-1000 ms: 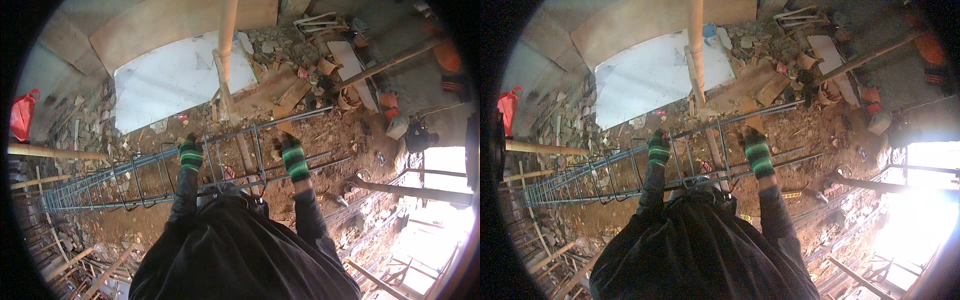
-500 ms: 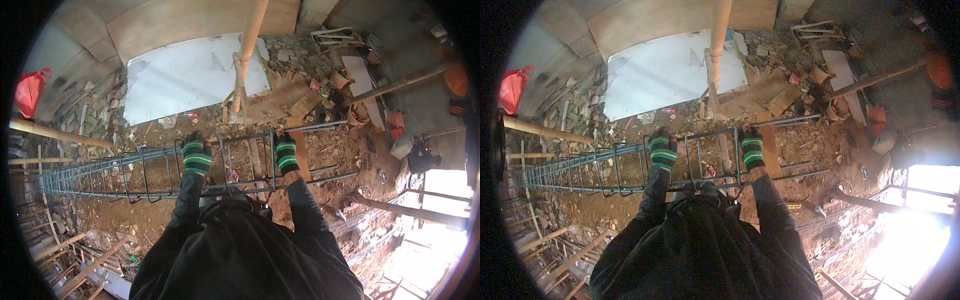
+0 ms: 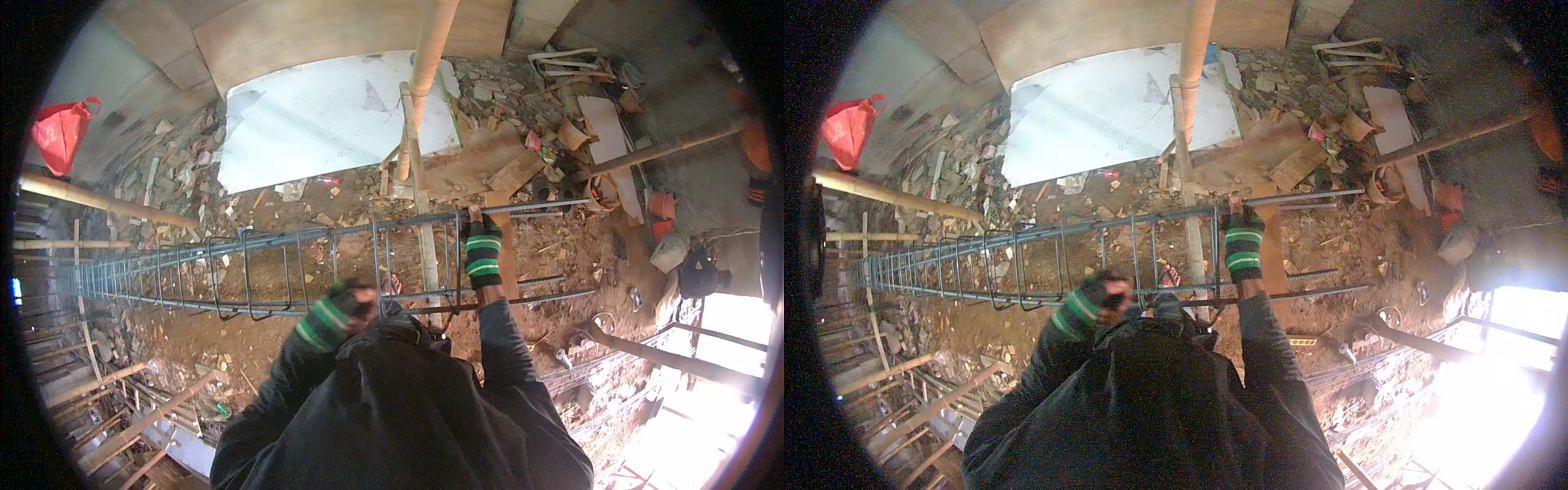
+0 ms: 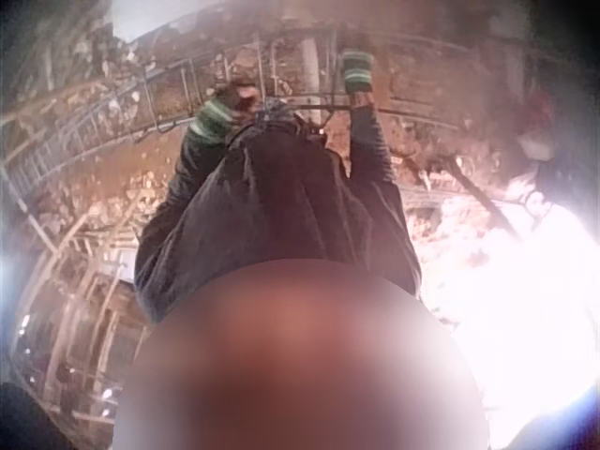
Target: The person assembles a rebar cage by hand on a construction site. They position a long rebar ladder on bamboo scaffolding, then use pliers to twist and secure wire ties at the intersections of the rebar grid.
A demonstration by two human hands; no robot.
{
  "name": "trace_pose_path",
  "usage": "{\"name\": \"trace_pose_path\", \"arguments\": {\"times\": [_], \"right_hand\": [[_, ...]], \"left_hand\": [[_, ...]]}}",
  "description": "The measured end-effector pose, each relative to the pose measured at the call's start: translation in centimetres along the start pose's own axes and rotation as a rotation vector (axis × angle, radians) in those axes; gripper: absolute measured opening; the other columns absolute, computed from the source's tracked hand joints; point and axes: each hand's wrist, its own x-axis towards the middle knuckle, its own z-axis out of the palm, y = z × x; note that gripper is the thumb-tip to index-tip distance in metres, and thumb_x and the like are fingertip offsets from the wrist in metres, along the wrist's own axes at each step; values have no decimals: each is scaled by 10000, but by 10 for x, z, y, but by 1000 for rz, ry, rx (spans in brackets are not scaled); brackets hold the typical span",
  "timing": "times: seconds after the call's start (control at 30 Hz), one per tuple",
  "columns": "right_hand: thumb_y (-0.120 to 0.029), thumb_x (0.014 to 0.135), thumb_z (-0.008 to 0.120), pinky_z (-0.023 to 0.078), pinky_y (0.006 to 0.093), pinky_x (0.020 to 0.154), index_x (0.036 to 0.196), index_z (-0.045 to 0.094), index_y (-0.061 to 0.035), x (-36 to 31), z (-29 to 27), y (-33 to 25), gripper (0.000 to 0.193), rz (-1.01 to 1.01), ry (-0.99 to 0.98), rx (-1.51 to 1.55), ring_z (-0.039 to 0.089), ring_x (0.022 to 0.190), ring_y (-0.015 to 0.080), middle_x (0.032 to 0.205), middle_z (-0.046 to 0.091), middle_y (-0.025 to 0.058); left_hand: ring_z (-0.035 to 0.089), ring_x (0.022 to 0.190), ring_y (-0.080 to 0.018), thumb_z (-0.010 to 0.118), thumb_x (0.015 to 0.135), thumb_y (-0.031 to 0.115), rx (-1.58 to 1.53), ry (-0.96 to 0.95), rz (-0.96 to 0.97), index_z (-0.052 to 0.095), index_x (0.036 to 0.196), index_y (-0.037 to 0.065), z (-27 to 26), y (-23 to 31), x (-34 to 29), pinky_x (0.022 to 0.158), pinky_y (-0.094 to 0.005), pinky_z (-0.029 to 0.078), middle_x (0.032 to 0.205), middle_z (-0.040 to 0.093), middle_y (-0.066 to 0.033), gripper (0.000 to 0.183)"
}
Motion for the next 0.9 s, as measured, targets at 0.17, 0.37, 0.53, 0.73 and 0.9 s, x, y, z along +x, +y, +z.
{"name": "trace_pose_path", "arguments": {"times": [0.17, 0.37, 0.53, 0.73, 0.9], "right_hand": [[-449, 929, 682, 387, 278, 522, 740, 588, -105, 0, 3, -1, 404, -9, 7, 120, 501, 553, 104, 620, 534, -27], [-419, 944, 669, 403, 281, 531, 734, 599, -94, -2, -1, -4, 394, -13, -31, 94, 525, 563, 109, 627, 573, -5], [-426, 944, 668, 406, 284, 531, 718, 596, -93, -7, 1, -9, 409, -38, -22, 97, 532, 560, 108, 620, 570, -4], [-432, 946, 662, 398, 284, 531, 718, 596, -92, -7, 0, -8, 415, 16, -5, 108, 516, 560, 100, 629, 557, -14], [-431, 943, 665, 370, 304, 538, 729, 607, -89, 0, -4, -2, 408, 19, -14, -8, 464, 579, 97, 640, 531, -28]], "left_hand": [[463, 451, -130, 563, 970, 330, -29, 10, -124, 623, 789, 32, 44, -34, 69, 420, -284, 328, 574, 549, -52, 354], [318, 434, -182, 468, 989, 279, -529, 333, -271, 533, 877, 163, 56, -35, 150, 409, -351, 265, 583, 421, -18, 174], [423, 517, -221, 511, 971, 337, -432, 577, -299, 607, 1007, 202, 42, -56, 200, 467, -435, 346, 717, 512, -38, 169], [518, 606, -233, 535, 972, 305, -769, 536, 11, 616, 984, 142, 17, -96, 264, 542, -449, 413, 804, 593, -57, 183], [621, 736, -203, 601, 949, 216, -665, 345, 266, 646, 1036, 140, 43, -69, 278, 587, -364, 492, 899, 656, -37, 124]]}}
